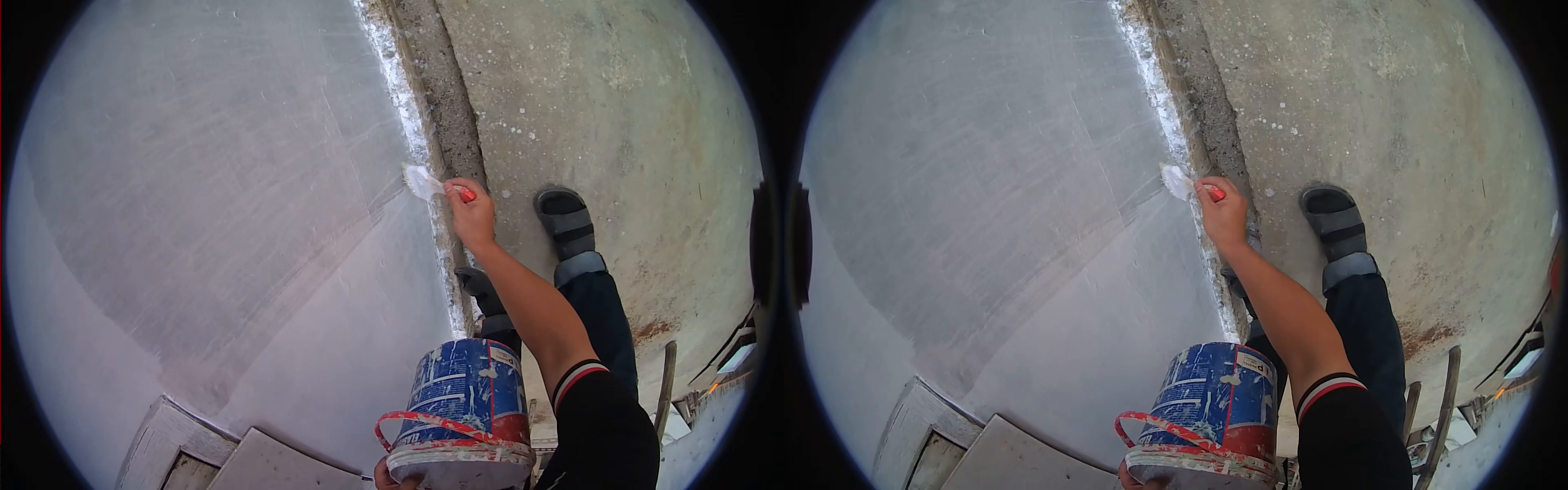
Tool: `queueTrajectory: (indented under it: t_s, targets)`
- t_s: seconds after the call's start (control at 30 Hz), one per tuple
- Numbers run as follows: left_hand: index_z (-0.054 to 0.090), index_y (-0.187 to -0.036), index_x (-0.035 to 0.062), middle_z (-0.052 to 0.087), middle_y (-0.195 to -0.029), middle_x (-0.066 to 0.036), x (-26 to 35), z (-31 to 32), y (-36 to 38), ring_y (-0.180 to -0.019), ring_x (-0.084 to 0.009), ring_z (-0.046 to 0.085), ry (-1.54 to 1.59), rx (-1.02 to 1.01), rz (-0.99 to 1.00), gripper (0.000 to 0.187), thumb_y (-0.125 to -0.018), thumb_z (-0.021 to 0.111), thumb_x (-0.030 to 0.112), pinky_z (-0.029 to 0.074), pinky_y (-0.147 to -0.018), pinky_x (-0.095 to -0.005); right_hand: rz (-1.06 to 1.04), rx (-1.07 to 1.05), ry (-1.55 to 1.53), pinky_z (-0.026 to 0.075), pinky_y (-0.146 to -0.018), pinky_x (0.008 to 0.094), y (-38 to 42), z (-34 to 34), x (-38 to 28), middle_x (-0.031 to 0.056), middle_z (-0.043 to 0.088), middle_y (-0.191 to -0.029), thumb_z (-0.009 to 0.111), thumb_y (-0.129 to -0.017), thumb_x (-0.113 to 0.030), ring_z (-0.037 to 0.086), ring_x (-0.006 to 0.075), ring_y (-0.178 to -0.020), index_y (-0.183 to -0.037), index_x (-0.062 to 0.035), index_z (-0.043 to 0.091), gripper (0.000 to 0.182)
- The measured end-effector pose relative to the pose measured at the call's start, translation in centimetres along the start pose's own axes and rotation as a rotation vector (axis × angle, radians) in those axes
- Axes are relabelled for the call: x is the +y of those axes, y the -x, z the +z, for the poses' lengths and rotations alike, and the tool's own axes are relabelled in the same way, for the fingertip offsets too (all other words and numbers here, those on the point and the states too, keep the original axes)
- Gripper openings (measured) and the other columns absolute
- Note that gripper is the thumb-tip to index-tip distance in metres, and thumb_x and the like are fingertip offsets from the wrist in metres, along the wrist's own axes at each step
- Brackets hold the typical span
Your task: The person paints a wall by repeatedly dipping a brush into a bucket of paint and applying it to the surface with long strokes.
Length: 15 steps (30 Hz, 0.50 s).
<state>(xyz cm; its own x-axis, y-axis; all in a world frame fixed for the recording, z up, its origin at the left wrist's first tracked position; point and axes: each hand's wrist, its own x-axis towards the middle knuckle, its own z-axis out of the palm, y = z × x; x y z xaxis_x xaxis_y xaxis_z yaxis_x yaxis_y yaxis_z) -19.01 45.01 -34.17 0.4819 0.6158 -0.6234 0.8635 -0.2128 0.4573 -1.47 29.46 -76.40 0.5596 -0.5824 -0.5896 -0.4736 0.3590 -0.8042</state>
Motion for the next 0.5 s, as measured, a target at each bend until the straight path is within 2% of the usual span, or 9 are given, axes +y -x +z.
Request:
queueTrajectory:
  t_s: [0.1, 0.2, 0.3, 0.4, 0.5]
  targets:
    - [0.04, -0.123, 0.0016, 0.052, -0.11, -0.014, -0.6, -0.6, -0.3, -0.101, -0.0285, 0.053, -0.087, 0.044, 0.012, 0.076, -0.053, 0.066, 0.011, 0.046, -0.086, -0.0405, -0.093, -0.023, -0.063, 0.051, -0.069, 0.0263, 3.0, 0.0, -3.1, 0.0078, 0.059, -0.082, 0.06, -0.084, -0.011, 0.059, 0.0137, -0.074, -0.088, 0.0009, 0.059, 0.013]
    - [0.04, -0.123, 0.0029, 0.052, -0.111, -0.014, -0.4, -1.1, -0.7, -0.1, -0.0271, 0.053, -0.344, 0.06, 0.066, 0.077, -0.05, 0.065, 0.007, 0.045, -0.086, -0.0386, 0.311, -0.047, -0.702, 0.047, -0.067, 0.0254, 3.3, -1.7, -3.1, 0.0088, 0.059, -0.082, 0.062, -0.081, -0.008, 0.058, 0.016, -0.074, -0.086, 0.0001, 0.06, 0.01]
    - [0.042, -0.122, 0.0039, 0.052, -0.11, -0.013, 0.0, -1.5, -1.0, -0.099, -0.0258, 0.053, -0.403, 0.039, 0.041, 0.077, -0.048, 0.063, 0.005, 0.044, -0.086, -0.0372, 0.283, 0.044, -0.617, 0.044, -0.063, 0.0256, 2.0, -1.9, -2.1, 0.0094, 0.057, -0.082, 0.063, -0.079, -0.007, 0.057, 0.0164, -0.072, -0.085, -0.0006, 0.06, 0.009]
    - [0.042, -0.122, 0.0049, 0.052, -0.11, -0.011, 0.1, -0.7, -0.7, -0.099, -0.025, 0.052, -0.396, 0.059, 0.068, 0.076, -0.049, 0.061, 0.005, 0.044, -0.086, -0.0367, -0.1, 0.107, -0.074, 0.045, -0.061, 0.0255, 0.3, -0.7, -0.7, 0.0086, 0.056, -0.082, 0.062, -0.08, -0.007, 0.057, 0.0149, -0.072, -0.085, -0.0002, 0.06, 0.009]
    - [0.043, -0.121, 0.0059, 0.052, -0.11, -0.01, 0.4, -0.1, -0.5, -0.1, -0.0243, 0.051, -0.401, 0.082, 0.095, 0.074, -0.049, 0.06, 0.004, 0.044, -0.086, -0.0363, -0.221, 0.049, 0.028, 0.045, -0.064, 0.0227, 0.5, 0.9, -0.8, 0.0067, 0.057, -0.087, 0.06, -0.083, -0.008, 0.056, 0.0117, -0.076, -0.087, 0.0023, 0.061, 0.011]
